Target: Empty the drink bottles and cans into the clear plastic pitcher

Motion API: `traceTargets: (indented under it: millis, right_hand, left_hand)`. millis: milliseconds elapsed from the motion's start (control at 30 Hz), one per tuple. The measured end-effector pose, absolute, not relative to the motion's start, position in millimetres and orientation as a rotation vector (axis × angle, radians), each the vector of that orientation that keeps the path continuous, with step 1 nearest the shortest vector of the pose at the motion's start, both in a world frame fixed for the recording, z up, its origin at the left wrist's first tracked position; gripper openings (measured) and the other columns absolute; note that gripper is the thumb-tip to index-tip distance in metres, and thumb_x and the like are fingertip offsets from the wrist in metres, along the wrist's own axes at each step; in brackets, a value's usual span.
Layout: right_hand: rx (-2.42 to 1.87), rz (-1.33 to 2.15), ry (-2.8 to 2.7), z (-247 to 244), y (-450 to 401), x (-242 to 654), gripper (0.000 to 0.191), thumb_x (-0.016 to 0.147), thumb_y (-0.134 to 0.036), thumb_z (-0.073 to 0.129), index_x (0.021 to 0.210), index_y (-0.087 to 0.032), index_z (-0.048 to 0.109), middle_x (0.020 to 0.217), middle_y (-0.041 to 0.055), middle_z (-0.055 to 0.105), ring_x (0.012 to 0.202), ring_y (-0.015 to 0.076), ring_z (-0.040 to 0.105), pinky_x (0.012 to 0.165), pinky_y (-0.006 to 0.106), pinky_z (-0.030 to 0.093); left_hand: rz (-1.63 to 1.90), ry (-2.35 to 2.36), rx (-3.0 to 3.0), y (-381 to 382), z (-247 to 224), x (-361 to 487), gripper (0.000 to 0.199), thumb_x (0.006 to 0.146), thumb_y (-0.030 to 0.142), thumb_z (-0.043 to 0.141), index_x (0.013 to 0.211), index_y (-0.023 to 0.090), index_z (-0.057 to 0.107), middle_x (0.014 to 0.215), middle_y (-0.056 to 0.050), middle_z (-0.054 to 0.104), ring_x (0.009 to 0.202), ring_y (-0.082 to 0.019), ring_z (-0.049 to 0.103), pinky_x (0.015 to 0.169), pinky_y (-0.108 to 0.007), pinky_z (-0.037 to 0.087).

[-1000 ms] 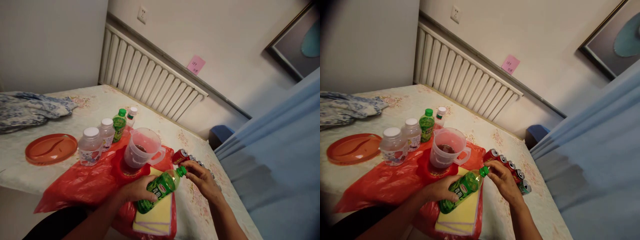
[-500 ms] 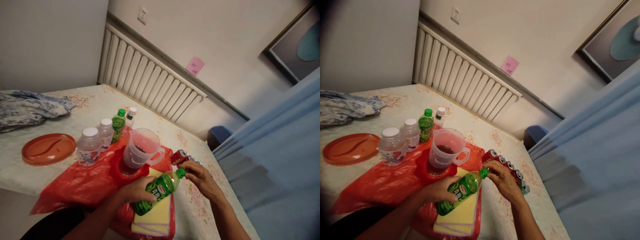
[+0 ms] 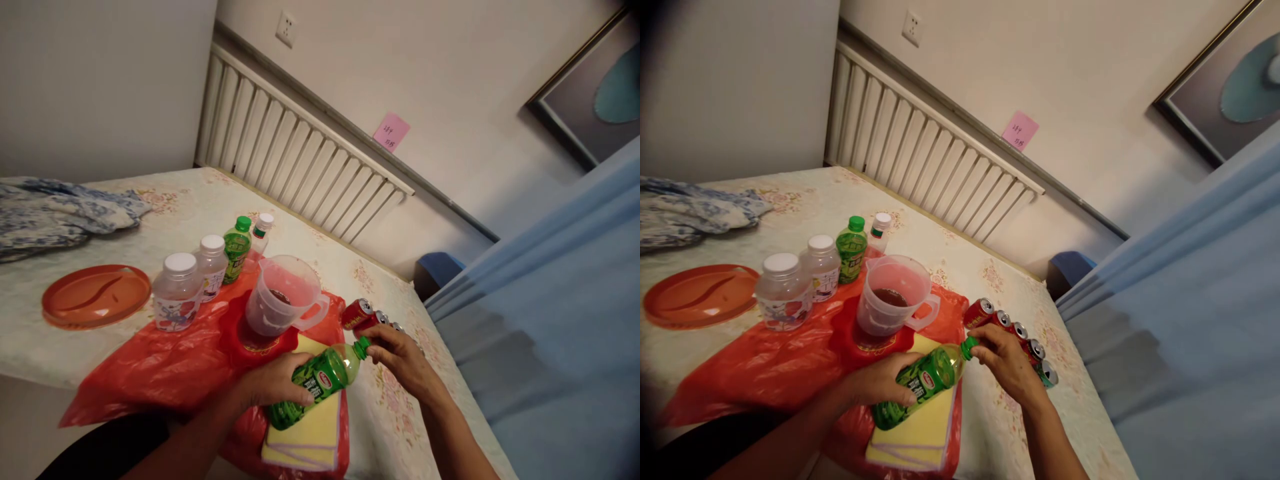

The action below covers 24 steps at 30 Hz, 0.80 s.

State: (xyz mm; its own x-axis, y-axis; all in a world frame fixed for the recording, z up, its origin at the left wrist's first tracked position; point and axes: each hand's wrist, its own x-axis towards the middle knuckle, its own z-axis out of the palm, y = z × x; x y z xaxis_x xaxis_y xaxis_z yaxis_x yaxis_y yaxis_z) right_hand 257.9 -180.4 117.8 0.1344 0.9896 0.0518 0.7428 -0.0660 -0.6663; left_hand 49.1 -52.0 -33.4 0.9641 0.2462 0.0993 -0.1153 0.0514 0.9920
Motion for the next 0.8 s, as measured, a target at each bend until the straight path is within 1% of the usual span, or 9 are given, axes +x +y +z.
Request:
traceTargets:
  millis: [167,233,333,400,500,567,600,700,800]
  right_hand:
    - [-1.955,0.579,-1.624,120.6,-179.0,250.6,0.035,0.085,-0.052,0.059,0.079,-0.018,0.062,0.065,-0.0015,0.054,0.055,0.0114,0.047,0.048,0.023,0.037]
    - [-1.995,0.519,-1.633,120.1,-178.0,249.4,0.036,0.085,-0.053,0.058,0.074,-0.018,0.059,0.062,-0.0026,0.051,0.053,0.0105,0.044,0.047,0.023,0.034]
    - [-2.034,0.445,-1.637,118.7,-176.7,248.8,0.036,0.086,-0.051,0.057,0.071,-0.018,0.058,0.063,-0.0019,0.053,0.055,0.0106,0.045,0.049,0.023,0.034]
    - [-2.012,0.479,-1.619,118.9,-176.5,248.9,0.034,0.087,-0.050,0.057,0.077,-0.018,0.062,0.065,-0.0012,0.055,0.057,0.0109,0.046,0.050,0.023,0.036]
    - [-1.907,0.618,-1.559,120.8,-177.5,250.3,0.036,0.085,-0.049,0.060,0.105,-0.019,0.065,0.084,0.0025,0.062,0.063,0.0121,0.051,0.053,0.024,0.042]
    - [-1.848,0.691,-1.536,121.4,-178.6,252.5,0.042,0.082,-0.047,0.063,0.116,-0.021,0.064,0.094,0.0046,0.064,0.068,0.0132,0.053,0.055,0.024,0.044]
    - [-1.832,0.711,-1.533,121.2,-179.1,253.9,0.041,0.081,-0.046,0.064,0.115,-0.021,0.065,0.095,0.0047,0.065,0.069,0.0135,0.054,0.056,0.025,0.045]
    - [-1.807,0.732,-1.536,118.2,-180.0,258.2,0.034,0.081,-0.044,0.066,0.106,-0.021,0.070,0.084,0.0033,0.065,0.068,0.0137,0.054,0.058,0.025,0.046]
    - [-1.796,0.723,-1.546,115.7,-179.7,260.3,0.031,0.082,-0.043,0.066,0.103,-0.021,0.071,0.081,0.0027,0.064,0.066,0.0137,0.054,0.059,0.026,0.046]
  left_hand:
    - [0.277,0.078,1.498,-52.1,-30.6,48.6,0.072,0.058,0.031,0.074,0.126,0.020,0.053,0.107,-0.003,0.065,0.096,-0.026,0.058,0.080,-0.032,0.051]
    - [0.269,0.074,1.496,-52.0,-31.6,49.2,0.069,0.059,0.031,0.074,0.125,0.020,0.054,0.108,-0.002,0.065,0.096,-0.025,0.058,0.079,-0.031,0.051]
    - [0.244,0.070,1.471,-51.7,-34.5,50.3,0.066,0.060,0.031,0.074,0.122,0.020,0.056,0.108,-0.003,0.065,0.095,-0.024,0.059,0.077,-0.030,0.051]
    - [0.232,0.063,1.443,-51.6,-35.9,50.7,0.064,0.061,0.032,0.074,0.121,0.019,0.057,0.108,-0.003,0.065,0.094,-0.024,0.059,0.076,-0.029,0.050]
    - [0.243,0.053,1.422,-51.3,-35.7,50.6,0.065,0.060,0.032,0.075,0.122,0.020,0.057,0.110,-0.003,0.065,0.096,-0.024,0.059,0.076,-0.029,0.051]
    - [0.266,0.056,1.428,-51.1,-34.3,50.2,0.070,0.059,0.031,0.076,0.124,0.021,0.055,0.114,-0.003,0.064,0.098,-0.025,0.058,0.079,-0.030,0.051]
    - [0.272,0.061,1.431,-50.9,-33.5,50.1,0.071,0.058,0.030,0.076,0.125,0.022,0.054,0.116,-0.003,0.063,0.099,-0.025,0.058,0.080,-0.030,0.051]
    - [0.233,0.070,1.432,-50.8,-31.5,50.1,0.070,0.059,0.032,0.075,0.125,0.022,0.054,0.114,-0.003,0.063,0.098,-0.024,0.058,0.080,-0.031,0.051]
    - [0.217,0.064,1.422,-51.1,-30.6,50.2,0.071,0.059,0.031,0.075,0.126,0.022,0.054,0.113,-0.003,0.064,0.097,-0.024,0.059,0.080,-0.031,0.051]
